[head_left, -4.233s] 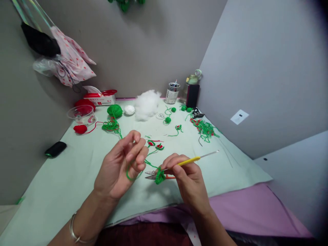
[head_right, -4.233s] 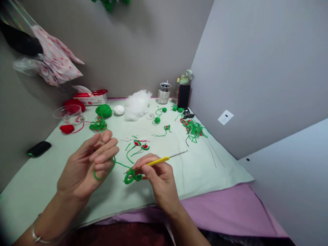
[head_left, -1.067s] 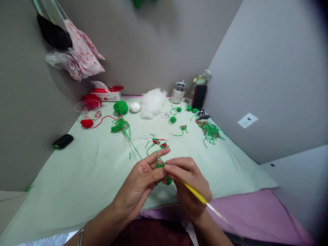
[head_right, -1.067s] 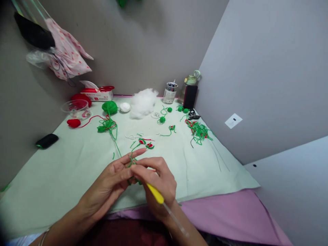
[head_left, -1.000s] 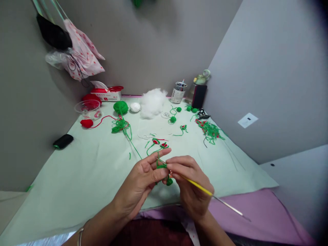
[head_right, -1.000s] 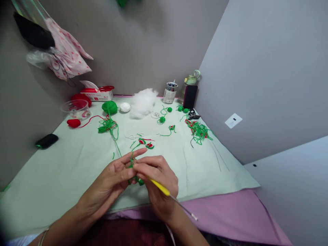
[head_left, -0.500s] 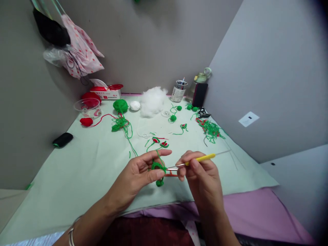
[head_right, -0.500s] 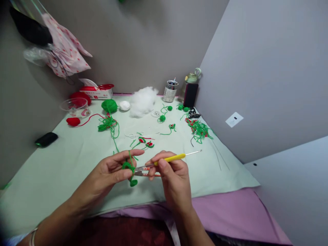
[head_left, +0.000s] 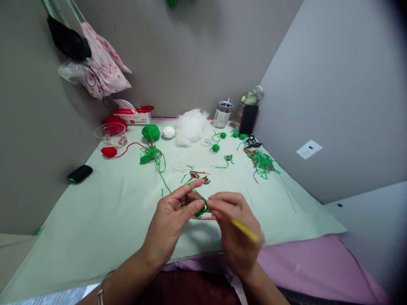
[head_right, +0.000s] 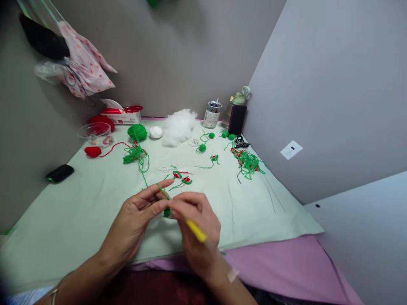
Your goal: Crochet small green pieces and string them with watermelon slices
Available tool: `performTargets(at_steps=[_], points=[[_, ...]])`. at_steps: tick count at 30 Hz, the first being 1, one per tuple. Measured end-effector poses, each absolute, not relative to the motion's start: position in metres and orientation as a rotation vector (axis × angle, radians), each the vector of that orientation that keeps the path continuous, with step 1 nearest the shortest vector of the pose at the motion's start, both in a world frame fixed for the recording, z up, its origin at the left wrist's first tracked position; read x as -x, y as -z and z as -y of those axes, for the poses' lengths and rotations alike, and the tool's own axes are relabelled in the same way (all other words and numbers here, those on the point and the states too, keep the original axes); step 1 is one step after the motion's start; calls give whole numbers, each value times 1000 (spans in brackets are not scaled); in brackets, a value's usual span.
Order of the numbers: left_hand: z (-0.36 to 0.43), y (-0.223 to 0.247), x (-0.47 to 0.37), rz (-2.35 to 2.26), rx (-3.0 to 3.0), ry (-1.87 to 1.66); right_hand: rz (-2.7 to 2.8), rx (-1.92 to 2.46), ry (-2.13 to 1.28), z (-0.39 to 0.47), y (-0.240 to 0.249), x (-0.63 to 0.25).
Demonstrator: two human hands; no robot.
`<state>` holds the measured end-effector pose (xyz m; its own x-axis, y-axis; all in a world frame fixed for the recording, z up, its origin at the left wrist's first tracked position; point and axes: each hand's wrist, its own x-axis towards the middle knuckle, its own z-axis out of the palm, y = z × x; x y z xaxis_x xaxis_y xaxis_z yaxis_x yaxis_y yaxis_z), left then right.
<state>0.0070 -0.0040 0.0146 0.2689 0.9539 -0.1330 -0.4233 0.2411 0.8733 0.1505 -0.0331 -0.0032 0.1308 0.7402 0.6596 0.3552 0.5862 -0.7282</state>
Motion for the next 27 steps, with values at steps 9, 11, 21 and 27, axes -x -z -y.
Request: performTargets(at_steps=[9,11,21,27], points=[[1,-18,-3,-774,-774,-1006,1228,874,-668,26,-9,-164],[2,-17,-3,-810,-894,-1081,1212,862,-749,26,-9,-161],[6,-22,-6,-684,-571,-921,1287,952,-445,31,1,-160],[8,-20,-5,-729,-848,-1037,1211,846,-757,24,-10,-154]])
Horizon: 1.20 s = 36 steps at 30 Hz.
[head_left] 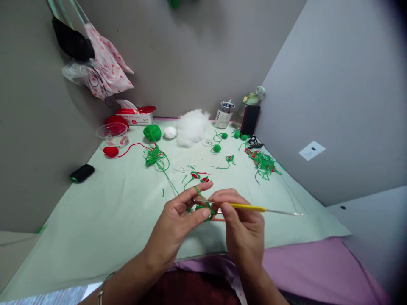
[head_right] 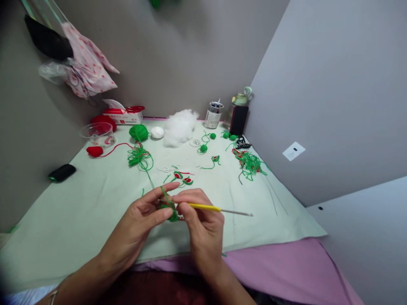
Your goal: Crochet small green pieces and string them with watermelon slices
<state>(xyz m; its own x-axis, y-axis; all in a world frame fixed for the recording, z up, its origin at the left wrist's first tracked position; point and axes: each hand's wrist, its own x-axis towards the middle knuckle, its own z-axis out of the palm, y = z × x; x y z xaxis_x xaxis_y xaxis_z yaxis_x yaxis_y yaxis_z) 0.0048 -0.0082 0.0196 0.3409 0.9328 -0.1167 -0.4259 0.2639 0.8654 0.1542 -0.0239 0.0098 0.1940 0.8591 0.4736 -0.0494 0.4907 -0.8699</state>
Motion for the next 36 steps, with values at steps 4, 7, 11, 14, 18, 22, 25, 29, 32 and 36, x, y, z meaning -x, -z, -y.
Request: performTargets(at_steps=[4,7,11,14,18,22,25,29,32,36], points=[[8,-18,-9,-747,-859,-1056,1317,912,-617,26,-7,-147],[5,-19,-12,-735,-739,-1090,1478,1003,-290,31,-2,-145],[-1,-21,-9,-664,-588,-976,1574,1004,-132,32,-1,-155],[-1,-21,-5,-695,-629,-961,1339,929,-512,26,-7,-163],[5,-19,-12,-774,-764,-1147,1364,967,-496,23,-6,-156],[5,-15,-17,-699,-637,-1040,1532,1013,-72,26,0,-151],[1,-16,-13,-693,-568,-994,1348,936,-367,25,-3,-160],[2,-19,-10,-731,-692,-1055,1153,833,-734,20,-9,-165],[5,-19,-12,-728,-756,-1059,1260,863,-740,18,-8,-157],[6,-19,-13,-737,-724,-1088,1346,914,-593,21,-5,-150]])
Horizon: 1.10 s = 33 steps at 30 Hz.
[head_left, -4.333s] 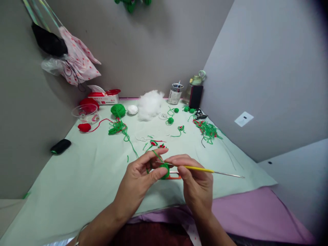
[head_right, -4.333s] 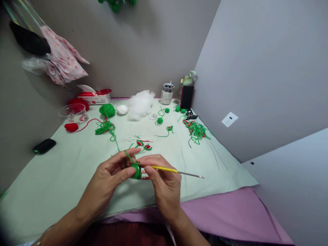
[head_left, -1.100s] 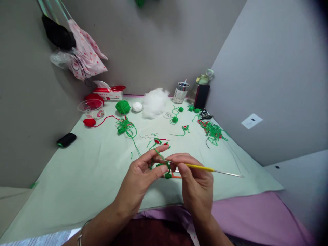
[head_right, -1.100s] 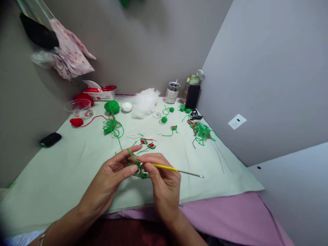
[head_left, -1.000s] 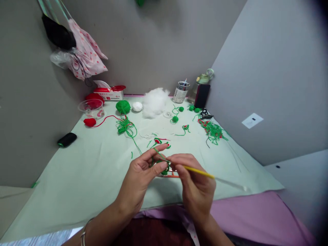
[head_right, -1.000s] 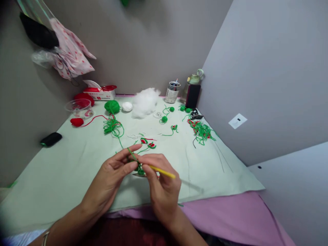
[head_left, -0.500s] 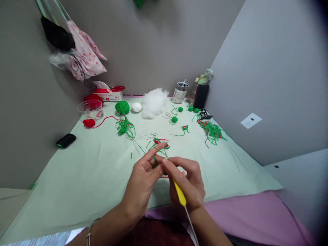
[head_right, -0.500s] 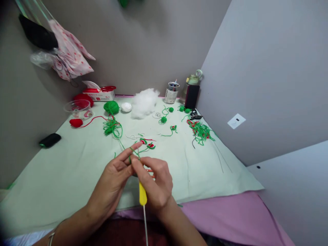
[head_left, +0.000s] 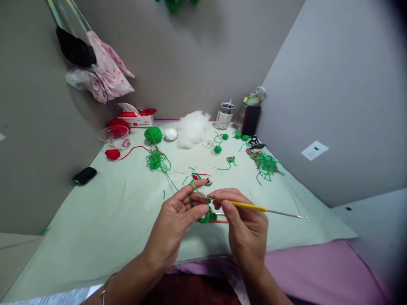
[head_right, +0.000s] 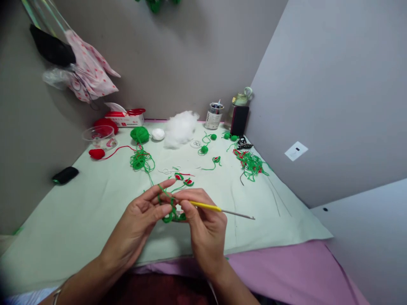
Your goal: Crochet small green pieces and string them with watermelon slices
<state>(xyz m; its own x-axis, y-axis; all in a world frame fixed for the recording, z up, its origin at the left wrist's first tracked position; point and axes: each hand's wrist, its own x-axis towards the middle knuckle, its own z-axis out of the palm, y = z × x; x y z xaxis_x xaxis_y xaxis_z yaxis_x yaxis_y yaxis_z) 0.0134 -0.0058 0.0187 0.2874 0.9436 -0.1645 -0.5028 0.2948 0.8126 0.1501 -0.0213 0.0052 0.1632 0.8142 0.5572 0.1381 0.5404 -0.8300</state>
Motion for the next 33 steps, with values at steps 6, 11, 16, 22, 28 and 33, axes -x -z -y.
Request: performTargets(at_steps=[6,11,16,22,28,33], points=[[1,-20,-15,-694,-564,-1006,1663,963,-137,28,-5,-158],[1,-20,-12,-761,-628,-1007,1219,876,-664,22,-11,-168],[6,-17,-12,-811,-878,-1099,1360,846,-652,20,-10,-155],[2,-14,-17,-727,-660,-1089,1568,951,-273,24,-1,-149],[-4,-15,-12,-663,-530,-973,1360,974,-442,20,-3,-164],[1,-21,-12,-757,-699,-1065,1197,885,-743,13,-11,-162]])
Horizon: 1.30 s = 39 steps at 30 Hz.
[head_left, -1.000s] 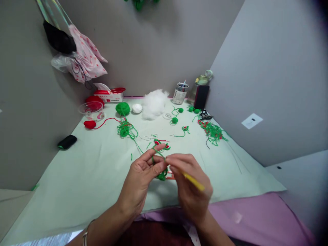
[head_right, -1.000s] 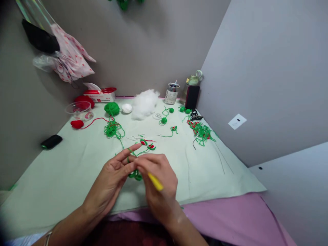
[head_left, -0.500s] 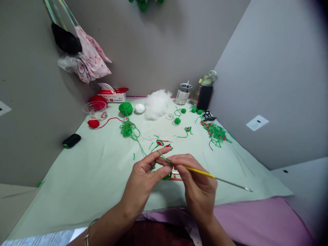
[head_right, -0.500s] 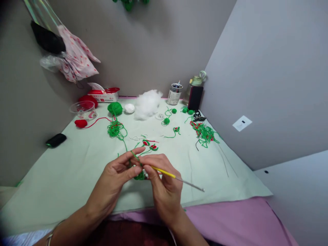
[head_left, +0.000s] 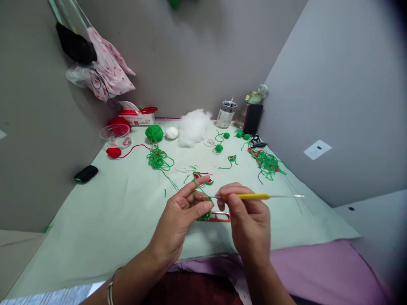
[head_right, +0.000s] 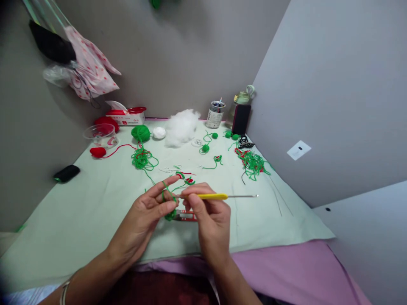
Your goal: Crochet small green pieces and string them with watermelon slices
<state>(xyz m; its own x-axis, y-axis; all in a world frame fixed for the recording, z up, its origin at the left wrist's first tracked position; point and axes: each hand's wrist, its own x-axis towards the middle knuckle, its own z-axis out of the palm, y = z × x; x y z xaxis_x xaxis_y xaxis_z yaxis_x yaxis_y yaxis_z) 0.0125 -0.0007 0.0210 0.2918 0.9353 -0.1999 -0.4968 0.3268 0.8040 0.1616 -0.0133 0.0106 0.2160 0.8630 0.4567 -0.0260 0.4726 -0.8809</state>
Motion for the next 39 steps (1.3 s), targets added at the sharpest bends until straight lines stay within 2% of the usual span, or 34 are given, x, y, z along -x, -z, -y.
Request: performTargets(at_steps=[5,10,12,16,19,26,31,33,37,39], points=[[1,-21,-16,-773,-703,-1077,1364,958,-555,18,-10,-151],[-4,-18,-14,-672,-603,-1035,1596,1007,-163,22,-2,-152],[-5,-16,-11,-645,-567,-979,1493,1013,-273,20,-1,-155],[-5,-15,-8,-706,-604,-1013,1123,920,-699,14,-5,-159],[-1,-15,-10,-723,-705,-1054,1174,885,-750,14,-7,-154],[-1,-20,-13,-739,-711,-1063,1337,990,-556,16,-6,-147],[-6,-15,-12,-689,-620,-1064,1621,996,-100,18,1,-148],[-8,-13,-9,-663,-588,-996,1555,1004,-211,16,0,-154],[-8,-12,-4,-697,-610,-976,1155,907,-740,11,-7,-161],[-6,-13,-6,-717,-676,-1005,1114,864,-865,11,-7,-159]])
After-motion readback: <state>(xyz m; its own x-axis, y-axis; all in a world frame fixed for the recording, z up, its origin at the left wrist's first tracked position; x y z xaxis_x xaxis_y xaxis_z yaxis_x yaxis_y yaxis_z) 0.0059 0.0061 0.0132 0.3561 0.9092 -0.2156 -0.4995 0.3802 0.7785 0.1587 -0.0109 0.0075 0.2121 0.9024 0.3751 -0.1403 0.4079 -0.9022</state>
